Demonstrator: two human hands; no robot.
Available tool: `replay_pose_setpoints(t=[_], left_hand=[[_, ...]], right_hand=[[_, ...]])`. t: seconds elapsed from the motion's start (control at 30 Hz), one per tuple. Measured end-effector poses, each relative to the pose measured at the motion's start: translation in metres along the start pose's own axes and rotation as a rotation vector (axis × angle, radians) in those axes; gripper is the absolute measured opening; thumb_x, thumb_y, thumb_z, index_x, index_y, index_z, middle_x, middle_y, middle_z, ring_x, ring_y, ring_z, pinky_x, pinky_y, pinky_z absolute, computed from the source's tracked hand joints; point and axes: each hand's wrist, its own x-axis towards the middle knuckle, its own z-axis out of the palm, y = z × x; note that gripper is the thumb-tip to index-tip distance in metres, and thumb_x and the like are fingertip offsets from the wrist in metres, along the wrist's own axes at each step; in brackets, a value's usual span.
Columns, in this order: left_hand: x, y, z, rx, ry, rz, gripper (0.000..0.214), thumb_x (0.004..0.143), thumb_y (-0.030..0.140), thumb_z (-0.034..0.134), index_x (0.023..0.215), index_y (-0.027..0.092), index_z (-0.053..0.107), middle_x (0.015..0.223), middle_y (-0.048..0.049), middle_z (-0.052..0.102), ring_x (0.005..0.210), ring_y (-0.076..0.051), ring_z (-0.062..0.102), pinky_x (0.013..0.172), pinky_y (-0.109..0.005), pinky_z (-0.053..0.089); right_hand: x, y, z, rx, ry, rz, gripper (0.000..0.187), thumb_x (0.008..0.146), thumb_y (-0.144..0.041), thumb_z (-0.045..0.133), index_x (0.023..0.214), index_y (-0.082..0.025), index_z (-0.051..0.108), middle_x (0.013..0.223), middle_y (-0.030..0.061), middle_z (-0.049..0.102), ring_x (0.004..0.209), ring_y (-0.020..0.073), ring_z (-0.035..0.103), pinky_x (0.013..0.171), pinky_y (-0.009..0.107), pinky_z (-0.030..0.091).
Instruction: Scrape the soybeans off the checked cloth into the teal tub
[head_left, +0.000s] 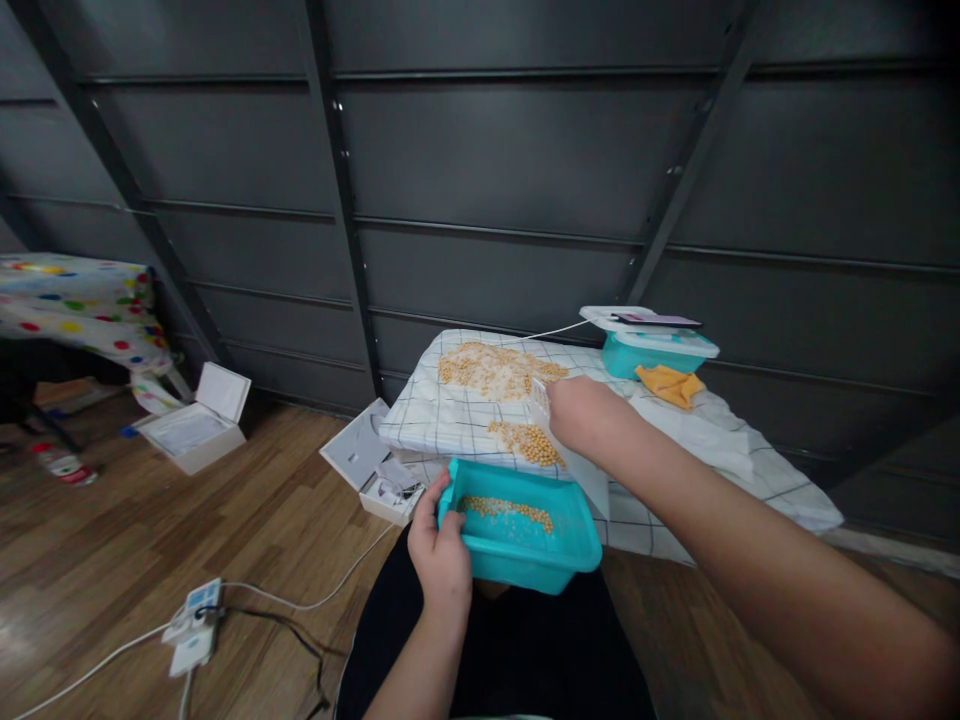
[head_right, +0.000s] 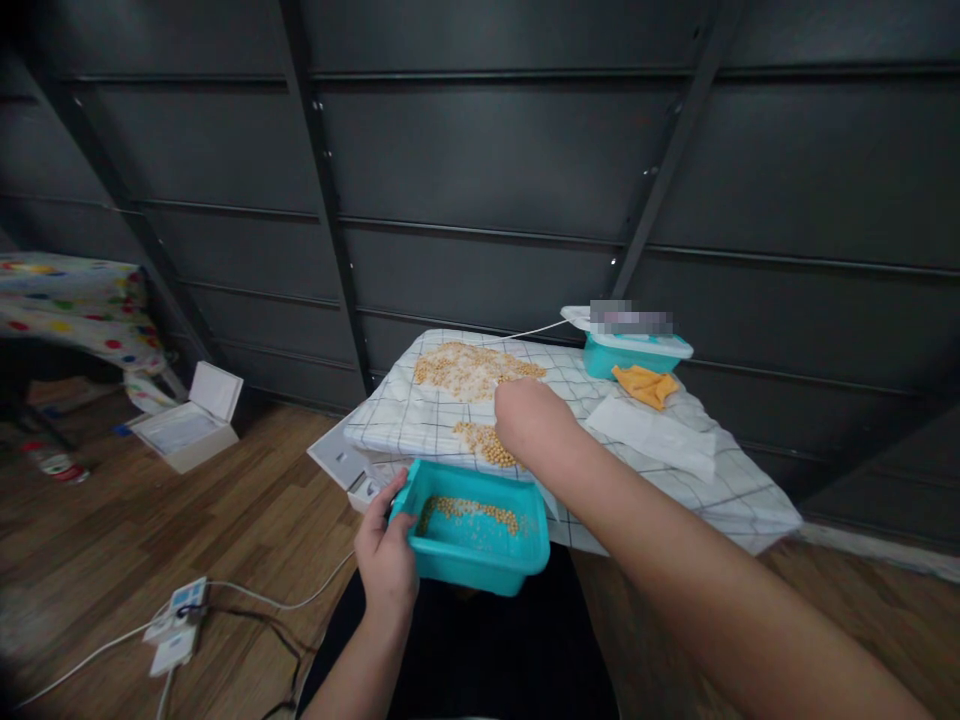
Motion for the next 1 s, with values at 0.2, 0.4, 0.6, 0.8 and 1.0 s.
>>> replay_pose_setpoints(t=[0.2, 0.4, 0.6, 0.8, 1.0], left_hand=[[0.0, -0.002, 0.0, -0.013, 0.003, -0.003, 0.045, 0.067, 0.011, 0.051, 0.109, 0.02, 0.065, 0.123, -0.0057, 0.064, 0.118, -0.025, 0.053, 0.105, -0.04, 0.035], [0.001, -0.002, 0.002, -0.008, 0.007, -0.011, 0.046, 0.066, 0.012, 0.051, 0.109, 0.02, 0.065, 0.12, -0.0055, 0.065, 0.116, -0.025, 0.054, 0.103, -0.04, 0.036], [0.0, -0.002, -0.001, -0.003, -0.004, -0.027, 0.045, 0.068, 0.012, 0.051, 0.111, 0.02, 0.064, 0.12, -0.0055, 0.065, 0.116, -0.025, 0.054, 0.103, -0.041, 0.037], [0.0, 0.0, 0.0, -0.019, 0.008, -0.011, 0.044, 0.065, 0.013, 0.051, 0.107, 0.02, 0.065, 0.12, -0.0061, 0.065, 0.115, -0.026, 0.054, 0.103, -0.042, 0.036], [0.0, -0.002, 0.002, -0.041, 0.037, 0.007, 0.043, 0.061, 0.011, 0.051, 0.099, 0.019, 0.067, 0.116, -0.0066, 0.067, 0.115, -0.026, 0.055, 0.104, -0.041, 0.035]], right_hand=[[-0.013, -0.008, -0.004, -0.001, 0.005, -0.032, 0.029, 0.076, -0.011, 0.047, 0.094, -0.01, 0.069, 0.087, 0.0182, 0.069, 0.08, 0.0272, 0.065, 0.062, 0.032, 0.046], [-0.024, -0.019, -0.008, 0.001, 0.055, -0.02, 0.027, 0.077, -0.013, 0.047, 0.09, -0.011, 0.071, 0.084, 0.0179, 0.069, 0.077, 0.0269, 0.066, 0.058, 0.031, 0.045], [-0.02, -0.008, -0.01, -0.042, 0.124, 0.017, 0.03, 0.078, -0.009, 0.044, 0.095, -0.011, 0.07, 0.084, 0.0189, 0.069, 0.075, 0.028, 0.066, 0.056, 0.032, 0.046], [-0.001, 0.004, 0.0, -0.073, 0.221, -0.123, 0.035, 0.087, -0.015, 0.039, 0.114, -0.016, 0.061, 0.089, 0.0151, 0.07, 0.075, 0.026, 0.066, 0.059, 0.032, 0.046], [0.013, -0.001, 0.023, -0.119, 0.258, -0.353, 0.034, 0.086, -0.012, 0.043, 0.116, -0.021, 0.058, 0.102, 0.0108, 0.07, 0.087, 0.0255, 0.066, 0.067, 0.034, 0.048]])
